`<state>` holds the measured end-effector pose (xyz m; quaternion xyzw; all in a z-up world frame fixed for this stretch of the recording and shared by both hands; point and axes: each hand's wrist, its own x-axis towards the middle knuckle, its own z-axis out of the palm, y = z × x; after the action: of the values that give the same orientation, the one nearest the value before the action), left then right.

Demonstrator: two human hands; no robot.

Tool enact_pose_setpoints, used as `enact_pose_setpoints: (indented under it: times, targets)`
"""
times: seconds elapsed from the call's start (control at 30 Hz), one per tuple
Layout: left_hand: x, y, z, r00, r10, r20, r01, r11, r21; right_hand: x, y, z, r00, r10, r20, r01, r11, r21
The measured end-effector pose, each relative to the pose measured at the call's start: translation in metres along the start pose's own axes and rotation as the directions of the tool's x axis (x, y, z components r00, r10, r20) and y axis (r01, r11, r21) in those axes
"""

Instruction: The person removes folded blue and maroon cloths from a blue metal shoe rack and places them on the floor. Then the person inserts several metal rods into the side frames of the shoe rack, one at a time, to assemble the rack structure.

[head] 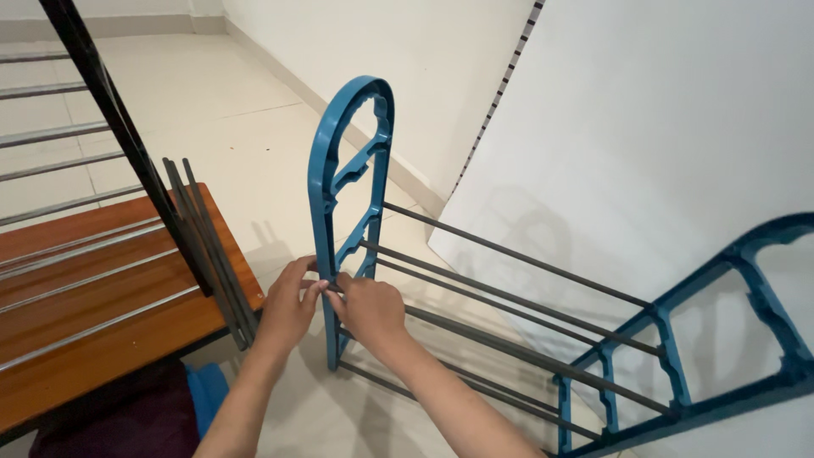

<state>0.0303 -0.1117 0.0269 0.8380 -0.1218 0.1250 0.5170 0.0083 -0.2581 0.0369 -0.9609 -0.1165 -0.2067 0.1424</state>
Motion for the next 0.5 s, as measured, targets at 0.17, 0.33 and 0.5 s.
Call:
enact_pose_setpoints:
  times: [0.17,0.33,0.5]
  targets:
    - [0.0,0.005,0.0,1.0,-0.007,0.004,0.007,1.0,0.024,-0.004,0.006,0.001,0.996,-0.066,-0.063,0.07,0.995,0.065]
    - [-0.004,0.005,0.002,1.0,-0.025,0.01,0.024,0.998,0.053,-0.018,0.017,-0.006,0.988,-0.116,-0.104,0.128,0.985,0.117]
    - [-0.005,-0.003,0.004,0.995,-0.048,-0.086,0.044,0.998,-0.05,-0.033,0.02,-0.011,0.993,-0.117,0.017,0.114,0.985,0.127]
